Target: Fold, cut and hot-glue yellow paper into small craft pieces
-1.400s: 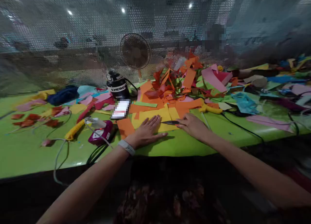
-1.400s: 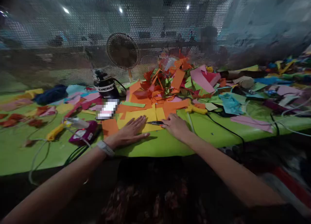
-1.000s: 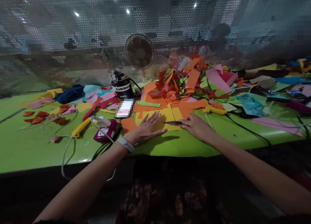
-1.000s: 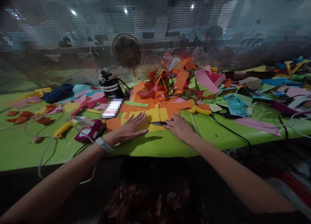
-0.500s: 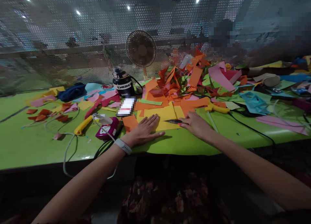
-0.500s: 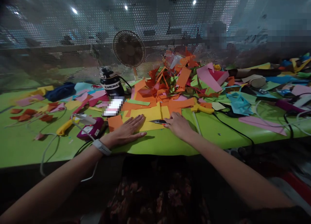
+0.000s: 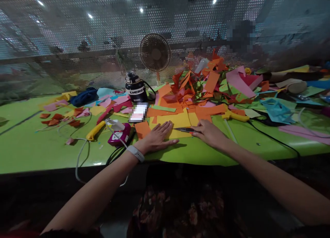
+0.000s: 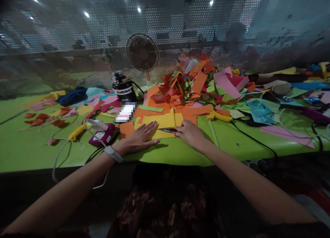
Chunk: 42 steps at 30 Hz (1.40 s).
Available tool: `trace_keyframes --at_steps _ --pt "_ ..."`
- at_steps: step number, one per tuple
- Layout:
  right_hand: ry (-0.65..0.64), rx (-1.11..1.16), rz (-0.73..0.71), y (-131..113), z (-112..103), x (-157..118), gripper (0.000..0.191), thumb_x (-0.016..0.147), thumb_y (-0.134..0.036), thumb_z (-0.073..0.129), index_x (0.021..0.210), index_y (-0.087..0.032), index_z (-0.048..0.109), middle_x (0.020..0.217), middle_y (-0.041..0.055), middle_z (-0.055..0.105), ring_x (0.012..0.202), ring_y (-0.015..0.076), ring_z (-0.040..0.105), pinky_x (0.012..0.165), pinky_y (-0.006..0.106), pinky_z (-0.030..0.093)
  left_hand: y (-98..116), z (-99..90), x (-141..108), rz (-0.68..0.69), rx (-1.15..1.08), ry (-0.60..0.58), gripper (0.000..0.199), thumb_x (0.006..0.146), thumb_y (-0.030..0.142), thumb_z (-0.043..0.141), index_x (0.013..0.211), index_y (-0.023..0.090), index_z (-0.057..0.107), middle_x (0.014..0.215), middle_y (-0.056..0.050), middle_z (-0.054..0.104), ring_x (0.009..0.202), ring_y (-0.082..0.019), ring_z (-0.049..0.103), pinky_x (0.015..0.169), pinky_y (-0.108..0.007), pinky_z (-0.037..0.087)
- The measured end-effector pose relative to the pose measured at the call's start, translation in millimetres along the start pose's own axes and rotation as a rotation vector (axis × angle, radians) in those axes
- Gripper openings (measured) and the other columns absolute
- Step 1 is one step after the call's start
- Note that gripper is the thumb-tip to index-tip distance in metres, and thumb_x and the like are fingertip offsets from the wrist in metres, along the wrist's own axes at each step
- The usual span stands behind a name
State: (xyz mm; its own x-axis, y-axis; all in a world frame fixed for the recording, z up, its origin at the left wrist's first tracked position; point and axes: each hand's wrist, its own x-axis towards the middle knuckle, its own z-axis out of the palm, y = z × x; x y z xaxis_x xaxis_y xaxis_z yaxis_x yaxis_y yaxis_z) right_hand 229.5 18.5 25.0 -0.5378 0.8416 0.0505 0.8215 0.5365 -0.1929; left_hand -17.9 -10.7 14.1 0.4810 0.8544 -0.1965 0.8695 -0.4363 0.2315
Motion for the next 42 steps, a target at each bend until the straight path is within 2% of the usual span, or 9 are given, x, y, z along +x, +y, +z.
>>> trace_keyframes --at_steps 12,16,19,22,29,36,42 --pt "0.057 0.027 -0.01 0.4 5.1 0.8 0.033 0.09 -0.031 0.056 0.12 -0.023 0.066 0.099 0.0105 0.059 0.091 0.0233 0.054 0.077 0.033 0.042 -5.2 3.8 1.6 0.027 -0.036 0.035 0.09 0.085 0.073 0.02 0.151 0.013 0.006 0.157 -0.013 0.004 0.145 -0.023 0.002 0.117 -0.044 0.005" --pt "0.038 0.024 0.003 1.7 4.0 2.1 0.034 0.089 -0.031 0.057 0.121 -0.023 0.065 0.097 0.0097 0.058 0.09 0.0223 0.054 0.074 0.031 0.041 -11.8 0.6 -2.8 0.025 -0.094 0.051 0.084 0.088 0.069 0.019 0.151 0.017 0.0 0.158 -0.009 -0.002 0.145 -0.021 -0.002 0.117 -0.042 0.007" --pt "0.022 0.017 0.007 1.6 2.6 2.7 0.033 0.089 -0.031 0.057 0.121 -0.023 0.066 0.095 0.0098 0.057 0.09 0.0227 0.053 0.073 0.031 0.04 -17.2 0.0 -10.8 -0.003 -0.088 0.043 0.081 0.089 0.067 0.017 0.151 0.017 0.0 0.158 -0.009 -0.003 0.144 -0.021 -0.004 0.117 -0.042 0.005" --pt "0.017 0.024 0.015 -1.5 1.7 3.8 0.033 0.09 -0.031 0.057 0.12 -0.022 0.066 0.096 0.0103 0.057 0.091 0.023 0.053 0.074 0.031 0.04 -20.3 2.9 -16.8 0.01 -0.04 0.029 0.081 0.089 0.067 0.018 0.151 0.017 0.004 0.158 -0.009 0.002 0.145 -0.022 0.001 0.117 -0.043 0.003" --pt "0.029 0.024 0.023 -14.5 1.6 9.4 0.029 0.089 -0.031 0.057 0.115 -0.025 0.068 0.099 0.01 0.058 0.095 0.024 0.054 0.072 0.03 0.04 -19.4 7.2 -17.2 0.009 -0.008 0.049 0.085 0.088 0.07 0.019 0.151 0.014 0.006 0.157 -0.011 0.004 0.145 -0.023 0.004 0.117 -0.043 0.004" --pt "-0.001 0.054 -0.058 -7.3 1.7 5.2 0.03 0.089 -0.03 0.058 0.117 -0.026 0.067 0.099 0.0092 0.059 0.091 0.0223 0.056 0.069 0.029 0.04 -16.7 6.1 -18.7 0.01 0.004 0.061 0.086 0.087 0.071 0.018 0.151 0.016 0.006 0.158 -0.011 0.006 0.145 -0.023 0.004 0.117 -0.042 0.005" --pt "0.009 0.06 -0.045 -4.5 3.3 7.3 0.03 0.089 -0.034 0.056 0.115 -0.026 0.069 0.098 0.0095 0.059 0.089 0.0225 0.056 0.068 0.028 0.039 -17.6 6.7 -18.7 0.017 -0.009 0.068 0.086 0.086 0.072 0.019 0.151 0.017 0.004 0.157 -0.012 0.006 0.145 -0.023 0.005 0.116 -0.043 0.006"
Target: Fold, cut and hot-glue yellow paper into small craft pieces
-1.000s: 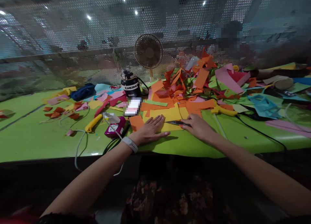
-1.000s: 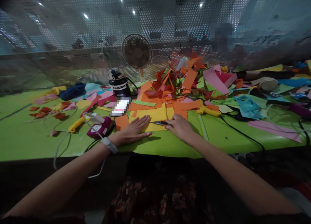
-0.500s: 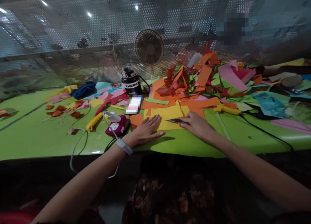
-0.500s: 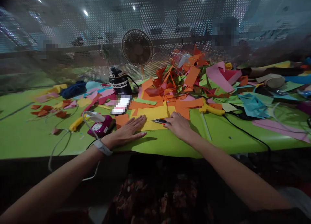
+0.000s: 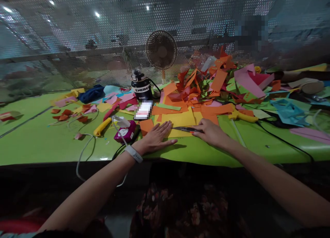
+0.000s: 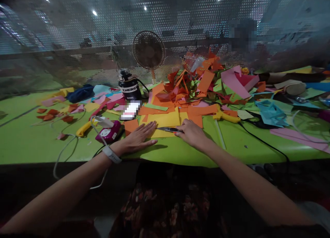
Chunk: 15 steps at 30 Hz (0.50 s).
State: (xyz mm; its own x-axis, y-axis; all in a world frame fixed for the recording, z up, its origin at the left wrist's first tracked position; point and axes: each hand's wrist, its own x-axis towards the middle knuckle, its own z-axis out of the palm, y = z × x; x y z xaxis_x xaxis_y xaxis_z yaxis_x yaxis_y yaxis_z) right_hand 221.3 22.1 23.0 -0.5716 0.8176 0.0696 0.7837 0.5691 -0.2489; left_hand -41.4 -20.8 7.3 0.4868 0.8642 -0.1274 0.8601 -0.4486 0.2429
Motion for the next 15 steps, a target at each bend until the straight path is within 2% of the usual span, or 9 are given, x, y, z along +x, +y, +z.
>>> trace_keyframes --at_steps 8,15 --pt "0.029 0.037 0.013 13.1 -2.7 -4.0 0.032 0.088 -0.032 0.056 0.117 -0.025 0.068 0.094 0.0086 0.061 0.086 0.0221 0.057 0.07 0.029 0.04 -2.4 2.2 0.0 0.006 0.013 0.012 0.084 0.088 0.069 0.018 0.151 0.016 0.003 0.158 -0.01 0.005 0.145 -0.021 0.004 0.117 -0.04 0.004" --pt "0.001 -0.009 0.07 -10.1 0.3 4.1 0.03 0.09 -0.034 0.055 0.114 -0.024 0.069 0.097 0.0096 0.061 0.093 0.0236 0.056 0.068 0.028 0.04 -6.0 5.4 0.5 0.01 0.005 0.012 0.086 0.088 0.069 0.018 0.151 0.014 0.0 0.158 -0.01 0.004 0.145 -0.02 0.002 0.117 -0.04 0.004"
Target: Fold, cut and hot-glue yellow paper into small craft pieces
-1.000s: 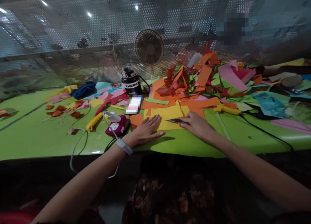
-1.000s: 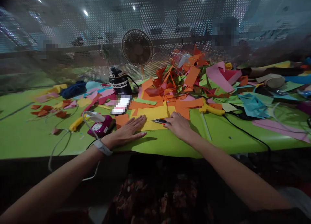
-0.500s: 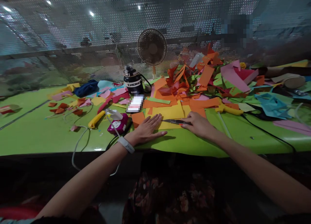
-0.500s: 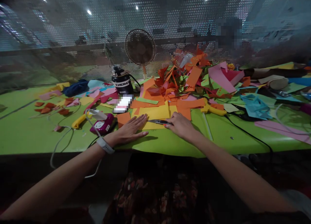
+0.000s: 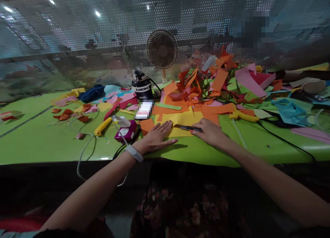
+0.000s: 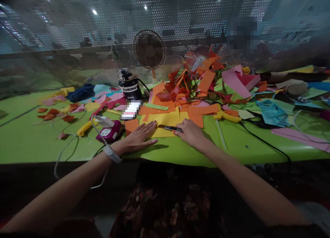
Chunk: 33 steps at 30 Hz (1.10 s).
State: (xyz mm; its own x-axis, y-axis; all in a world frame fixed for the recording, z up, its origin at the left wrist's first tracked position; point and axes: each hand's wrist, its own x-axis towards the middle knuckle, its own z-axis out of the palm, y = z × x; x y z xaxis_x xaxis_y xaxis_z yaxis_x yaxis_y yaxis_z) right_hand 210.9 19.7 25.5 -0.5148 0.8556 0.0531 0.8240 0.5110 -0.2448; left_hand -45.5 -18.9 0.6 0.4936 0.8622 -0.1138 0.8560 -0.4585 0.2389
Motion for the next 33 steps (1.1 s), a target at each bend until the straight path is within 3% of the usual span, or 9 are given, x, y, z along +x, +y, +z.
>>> trace_keyframes --at_steps 12,14,16,19,21,24,33 --pt "-0.047 0.026 -0.068 -7.4 -4.2 1.9 0.033 0.089 -0.032 0.057 0.12 -0.025 0.066 0.096 0.0094 0.059 0.088 0.0222 0.057 0.071 0.029 0.042 3.2 -7.0 -0.6 -0.034 -0.048 -0.036 0.086 0.087 0.071 0.02 0.151 0.015 0.005 0.158 -0.01 0.005 0.145 -0.021 0.004 0.117 -0.042 0.005" --pt "-0.039 0.02 -0.077 -6.2 -2.9 2.4 0.033 0.089 -0.033 0.057 0.12 -0.026 0.067 0.095 0.0093 0.059 0.089 0.0226 0.057 0.07 0.029 0.041 1.2 -16.9 3.4 -0.021 -0.069 -0.062 0.079 0.089 0.067 0.019 0.15 0.017 0.016 0.158 -0.009 0.014 0.145 -0.022 0.011 0.116 -0.041 0.01" --pt "-0.037 0.008 -0.077 -5.4 -1.6 2.7 0.032 0.089 -0.034 0.057 0.119 -0.028 0.067 0.094 0.0089 0.059 0.088 0.0226 0.057 0.068 0.028 0.041 -2.1 -31.2 12.3 0.045 -0.081 -0.077 0.067 0.092 0.06 0.018 0.143 0.02 0.037 0.152 -0.007 0.035 0.141 -0.022 0.027 0.114 -0.038 0.02" --pt "-0.042 -0.003 -0.073 -5.5 -1.6 2.6 0.033 0.089 -0.035 0.056 0.119 -0.028 0.067 0.095 0.0089 0.059 0.088 0.0224 0.057 0.069 0.028 0.041 -8.4 -53.1 33.6 0.042 -0.039 -0.006 0.049 0.087 0.05 0.043 0.119 0.018 0.063 0.131 -0.01 0.059 0.121 -0.025 0.05 0.103 -0.033 0.035" --pt "-0.057 -0.002 -0.068 -6.5 -3.2 2.0 0.034 0.09 -0.036 0.056 0.121 -0.027 0.065 0.096 0.0094 0.058 0.09 0.0227 0.057 0.071 0.029 0.041 -12.6 -62.8 49.8 -0.048 -0.087 -0.15 0.039 0.084 0.038 0.049 0.111 0.016 0.066 0.115 -0.009 0.067 0.103 -0.021 0.06 0.087 -0.028 0.044" --pt "-0.084 0.009 -0.05 -8.7 -6.0 0.9 0.035 0.09 -0.034 0.055 0.123 -0.026 0.064 0.099 0.0099 0.058 0.092 0.0231 0.056 0.074 0.03 0.041 -18.4 -67.8 69.9 -0.082 -0.098 -0.219 0.034 0.078 0.028 0.052 0.107 0.015 0.066 0.104 -0.007 0.07 0.089 -0.018 0.062 0.075 -0.023 0.045" --pt "-0.048 0.003 -0.038 -11.1 -2.6 -0.9 0.033 0.091 -0.032 0.053 0.12 -0.024 0.066 0.1 0.0103 0.058 0.092 0.0227 0.056 0.076 0.031 0.042 -20.0 -77.1 107.5 -0.157 -0.059 -0.48 0.023 0.065 0.029 0.064 0.083 0.019 0.072 0.088 -0.004 0.073 0.084 -0.02 0.061 0.073 -0.027 0.046"
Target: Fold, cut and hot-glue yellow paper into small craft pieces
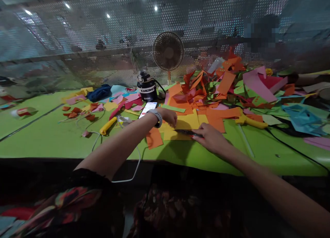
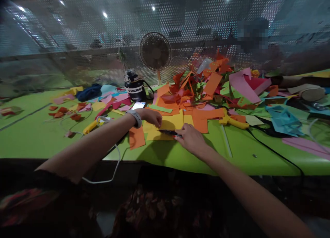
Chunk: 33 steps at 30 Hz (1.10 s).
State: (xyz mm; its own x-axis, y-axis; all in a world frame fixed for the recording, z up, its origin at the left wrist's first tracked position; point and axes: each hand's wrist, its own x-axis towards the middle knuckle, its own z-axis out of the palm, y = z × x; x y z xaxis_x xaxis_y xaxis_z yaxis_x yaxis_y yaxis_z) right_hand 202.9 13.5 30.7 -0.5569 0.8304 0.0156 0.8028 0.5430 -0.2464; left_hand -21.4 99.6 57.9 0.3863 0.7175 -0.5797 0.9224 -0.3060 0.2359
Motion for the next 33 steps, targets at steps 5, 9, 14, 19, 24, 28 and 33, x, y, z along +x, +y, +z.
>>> trace_keyframes --at_steps 5,9,14,19,24,28,33 --pt "-0.025 0.017 -0.018 -1.0 -0.5 3.3 0.03 0.09 -0.029 0.055 0.116 -0.022 0.068 0.099 0.0105 0.058 0.092 0.0219 0.056 0.077 0.03 0.043 9.8 -13.5 10.4 -0.047 0.027 -0.13 0.017 0.06 0.032 0.071 0.072 0.02 0.073 0.075 -0.004 0.073 0.085 -0.024 0.063 0.081 -0.032 0.046" --pt "-0.031 0.052 -0.051 1.6 -0.1 5.4 0.03 0.089 -0.028 0.057 0.117 -0.022 0.067 0.099 0.0102 0.058 0.091 0.0211 0.055 0.076 0.03 0.042 13.0 -16.4 12.0 -0.066 0.023 -0.192 0.026 0.059 0.035 0.073 0.08 0.02 0.075 0.077 -0.005 0.073 0.089 -0.024 0.063 0.085 -0.034 0.046" --pt "-0.019 0.057 -0.067 5.4 3.0 5.3 0.03 0.089 -0.029 0.057 0.117 -0.022 0.067 0.1 0.0099 0.057 0.09 0.0211 0.055 0.073 0.029 0.042 14.7 -17.5 11.4 -0.08 0.037 -0.211 0.028 0.06 0.035 0.074 0.083 0.021 0.075 0.081 -0.005 0.074 0.091 -0.024 0.063 0.086 -0.033 0.046" --pt "0.004 0.053 -0.071 5.4 6.0 5.4 0.032 0.089 -0.031 0.056 0.119 -0.023 0.066 0.1 0.01 0.057 0.091 0.0213 0.055 0.072 0.029 0.042 18.8 -17.5 11.4 -0.097 0.062 -0.208 0.027 0.059 0.035 0.074 0.083 0.021 0.076 0.082 -0.005 0.075 0.092 -0.025 0.063 0.087 -0.034 0.046" --pt "0.0 0.082 -0.099 7.6 7.8 6.5 0.03 0.088 -0.033 0.058 0.115 -0.023 0.069 0.099 0.0096 0.057 0.094 0.0215 0.055 0.075 0.029 0.043 22.0 -17.5 10.2 -0.109 0.075 -0.202 0.029 0.059 0.036 0.073 0.084 0.022 0.076 0.083 -0.006 0.075 0.094 -0.026 0.063 0.088 -0.033 0.045" --pt "0.023 0.037 -0.083 6.2 9.8 7.5 0.031 0.089 -0.033 0.057 0.117 -0.024 0.067 0.098 0.01 0.057 0.091 0.0218 0.056 0.072 0.029 0.043 22.1 -17.8 10.1 -0.11 0.076 -0.209 0.031 0.059 0.036 0.072 0.086 0.022 0.076 0.084 -0.006 0.075 0.095 -0.026 0.063 0.089 -0.034 0.045" --pt "0.003 0.069 -0.111 3.2 10.8 8.5 0.033 0.09 -0.033 0.057 0.119 -0.024 0.066 0.103 0.0105 0.057 0.097 0.0227 0.056 0.077 0.031 0.044 23.1 -18.3 9.5 -0.107 0.087 -0.211 0.027 0.058 0.034 0.073 0.081 0.021 0.076 0.082 -0.006 0.075 0.093 -0.026 0.063 0.087 -0.033 0.045"
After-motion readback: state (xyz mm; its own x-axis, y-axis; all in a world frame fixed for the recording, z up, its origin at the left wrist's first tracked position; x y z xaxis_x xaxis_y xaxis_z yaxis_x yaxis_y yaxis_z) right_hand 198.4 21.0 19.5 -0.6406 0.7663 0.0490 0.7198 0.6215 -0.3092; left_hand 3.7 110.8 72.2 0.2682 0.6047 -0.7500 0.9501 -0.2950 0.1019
